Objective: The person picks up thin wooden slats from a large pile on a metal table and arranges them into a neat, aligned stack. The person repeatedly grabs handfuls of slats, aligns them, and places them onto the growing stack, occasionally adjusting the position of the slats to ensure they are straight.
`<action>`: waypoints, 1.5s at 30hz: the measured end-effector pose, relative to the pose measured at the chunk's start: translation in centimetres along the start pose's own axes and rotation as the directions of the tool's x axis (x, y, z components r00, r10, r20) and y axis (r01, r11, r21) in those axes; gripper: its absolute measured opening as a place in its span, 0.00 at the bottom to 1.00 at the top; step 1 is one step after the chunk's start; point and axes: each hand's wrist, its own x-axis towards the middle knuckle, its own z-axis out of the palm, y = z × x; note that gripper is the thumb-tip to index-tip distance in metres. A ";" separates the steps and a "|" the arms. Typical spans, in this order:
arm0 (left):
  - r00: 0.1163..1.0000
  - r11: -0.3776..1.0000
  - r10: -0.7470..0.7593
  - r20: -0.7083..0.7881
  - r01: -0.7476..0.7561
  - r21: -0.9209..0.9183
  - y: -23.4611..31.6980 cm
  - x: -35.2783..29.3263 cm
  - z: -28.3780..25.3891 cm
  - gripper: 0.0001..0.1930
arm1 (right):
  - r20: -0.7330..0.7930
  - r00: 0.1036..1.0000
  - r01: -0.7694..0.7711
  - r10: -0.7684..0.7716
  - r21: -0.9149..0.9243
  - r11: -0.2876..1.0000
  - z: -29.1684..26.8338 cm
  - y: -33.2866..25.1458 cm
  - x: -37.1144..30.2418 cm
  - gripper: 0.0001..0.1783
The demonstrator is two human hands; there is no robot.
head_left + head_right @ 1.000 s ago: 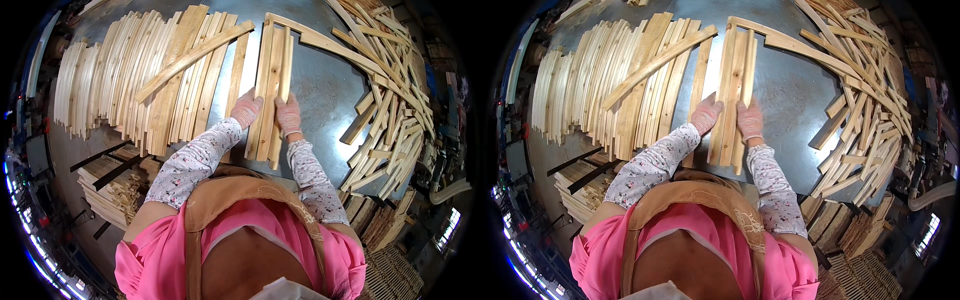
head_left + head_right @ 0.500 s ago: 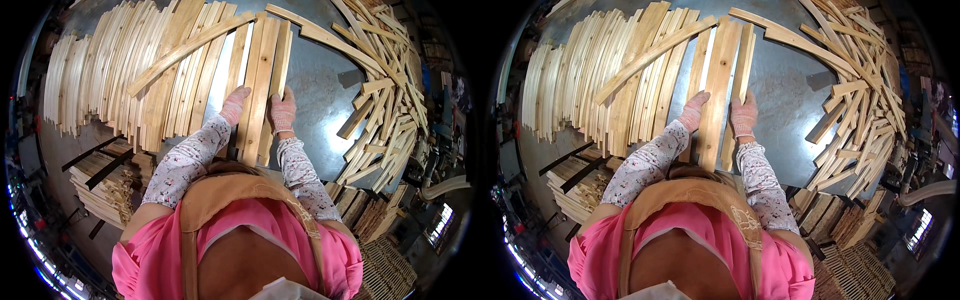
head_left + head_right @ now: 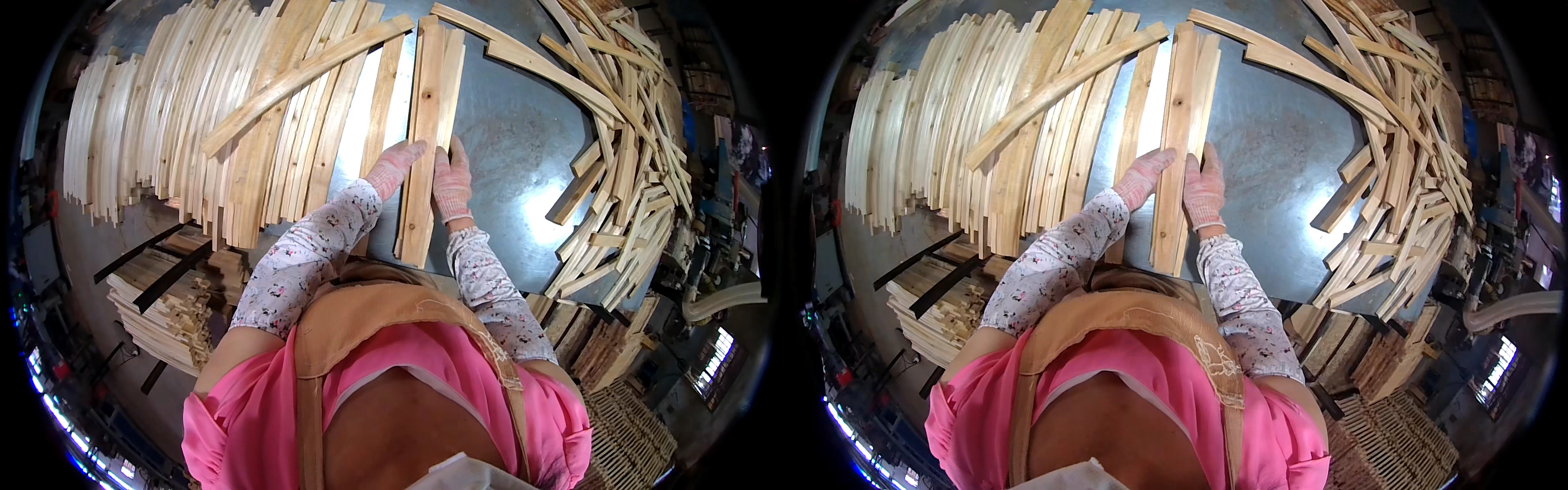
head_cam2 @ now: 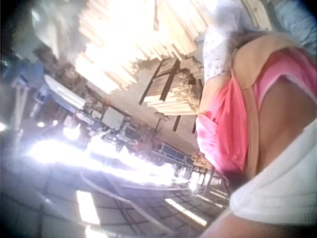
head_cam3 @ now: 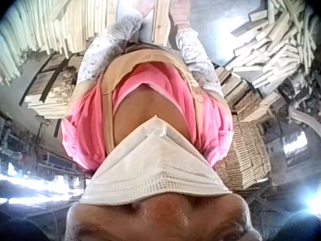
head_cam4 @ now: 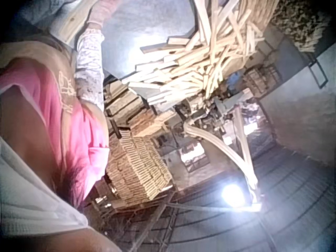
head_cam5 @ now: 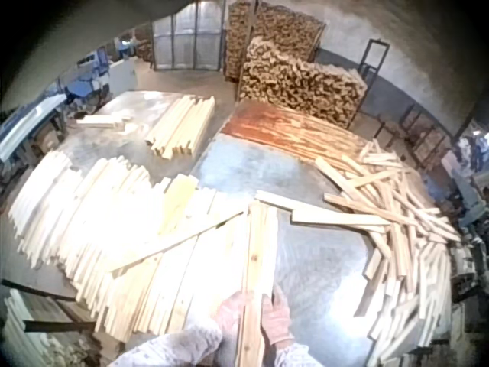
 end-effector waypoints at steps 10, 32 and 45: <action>0.987 0.889 0.162 0.002 -0.147 0.434 1.4 0.2 -0.5 0.27 | 0.230 0.973 -0.016 0.024 -0.036 0.999 -1.6 -2.2 0.3 0.46; 0.797 -0.085 0.573 -0.191 0.290 0.953 -0.4 -3.3 -4.9 0.35 | 0.142 0.971 0.230 -0.191 -0.355 0.906 1.1 -3.1 -2.8 0.53; 0.939 -0.509 0.146 0.311 -0.198 0.837 6.8 -7.2 -7.7 0.24 | 0.099 0.972 0.229 -0.211 -0.244 0.942 3.5 -3.0 -3.3 0.55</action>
